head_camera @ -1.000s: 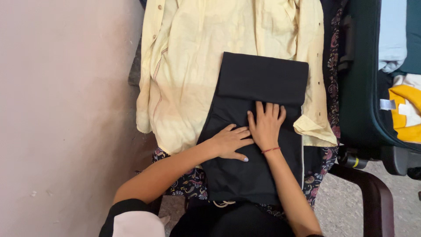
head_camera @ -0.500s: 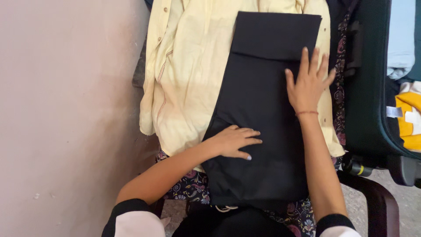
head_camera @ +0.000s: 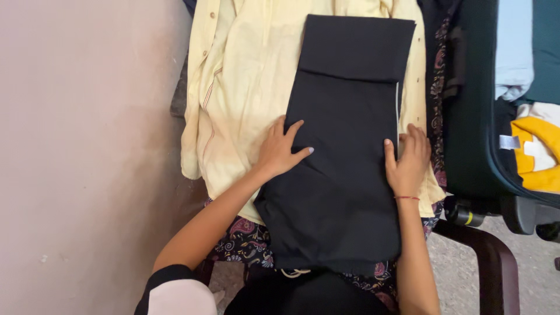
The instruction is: The person unbuttons a yellow short-sleeved shirt, lays it flat, and then places a pair of black trousers on top of it to prepare for folding.
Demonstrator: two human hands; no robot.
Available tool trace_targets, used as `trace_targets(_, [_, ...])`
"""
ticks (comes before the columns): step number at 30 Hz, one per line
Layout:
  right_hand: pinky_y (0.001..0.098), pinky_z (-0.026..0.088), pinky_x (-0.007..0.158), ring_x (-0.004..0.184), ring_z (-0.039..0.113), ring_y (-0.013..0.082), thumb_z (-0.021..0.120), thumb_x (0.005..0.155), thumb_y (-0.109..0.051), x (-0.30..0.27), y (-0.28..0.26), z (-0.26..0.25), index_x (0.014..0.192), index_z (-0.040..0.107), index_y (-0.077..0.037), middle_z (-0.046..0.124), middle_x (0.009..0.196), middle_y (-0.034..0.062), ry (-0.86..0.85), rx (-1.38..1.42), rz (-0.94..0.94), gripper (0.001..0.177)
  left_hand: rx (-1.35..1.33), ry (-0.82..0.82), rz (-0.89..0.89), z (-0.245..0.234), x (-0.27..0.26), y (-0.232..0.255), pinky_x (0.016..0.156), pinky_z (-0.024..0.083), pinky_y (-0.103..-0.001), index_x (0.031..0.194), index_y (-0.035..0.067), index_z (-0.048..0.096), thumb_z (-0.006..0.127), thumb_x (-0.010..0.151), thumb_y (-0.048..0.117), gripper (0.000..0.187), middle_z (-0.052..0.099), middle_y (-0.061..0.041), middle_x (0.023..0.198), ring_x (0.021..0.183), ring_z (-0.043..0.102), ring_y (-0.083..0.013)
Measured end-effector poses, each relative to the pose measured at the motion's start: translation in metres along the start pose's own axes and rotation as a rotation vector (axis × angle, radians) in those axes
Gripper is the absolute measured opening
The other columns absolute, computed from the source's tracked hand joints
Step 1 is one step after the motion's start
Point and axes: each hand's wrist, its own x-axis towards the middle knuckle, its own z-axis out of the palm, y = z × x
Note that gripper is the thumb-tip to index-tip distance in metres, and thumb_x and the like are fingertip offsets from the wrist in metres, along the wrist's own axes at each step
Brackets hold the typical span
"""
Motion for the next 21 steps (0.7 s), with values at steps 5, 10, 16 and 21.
trace_targets(5, [0.0513,0.034,0.121,0.142,0.047,0.0422,0.069,0.104,-0.032,0.002,0.005,-0.001,0.099,0.066,0.005,0.058,0.147,0.0223,-0.007,0.092,0.042,0.037,-0.156,0.118,-0.027,0.001,0.009,-0.011,0.107,0.044,-0.050,0.142,0.013,0.059,0.077,0.086,0.050,0.069,0.054,-0.027,0.138,0.128,0.050,-0.0422])
trace_targets(10, [0.0507,0.032,0.122,0.144,0.045,0.0432,0.071,0.101,-0.035,0.002,0.013,-0.003,0.082,0.067,0.008,0.057,0.149,0.0209,-0.071,0.108,0.034,0.047,-0.262,-0.031,-0.300,-0.008,0.019,-0.012,0.083,0.054,-0.042,0.140,0.022,0.062,0.070,0.090,0.047,0.057,0.070,-0.019,0.100,0.093,0.068,-0.0314])
trace_targets(16, [0.0534,0.025,0.124,0.150,0.036,0.0453,0.072,0.096,-0.036,-0.004,0.015,-0.016,0.076,0.071,0.009,0.055,0.153,0.0184,-0.204,0.145,0.015,0.050,-0.134,-0.229,-0.110,0.005,0.016,-0.036,0.083,0.054,-0.043,0.155,0.027,0.047,0.068,0.091,0.033,0.068,0.075,-0.020,0.098,0.093,0.072,-0.0333])
trace_targets(21, [0.0477,0.025,0.128,0.156,0.031,0.0438,0.071,0.095,-0.036,-0.030,-0.004,-0.048,0.066,0.064,0.012,0.052,0.160,0.0162,-0.316,0.158,0.079,0.057,-0.113,-0.530,0.183,-0.015,0.010,-0.046,0.081,0.057,-0.040,0.162,0.025,0.027,0.081,0.080,0.032,0.098,0.074,-0.021,0.103,0.091,0.073,-0.0333])
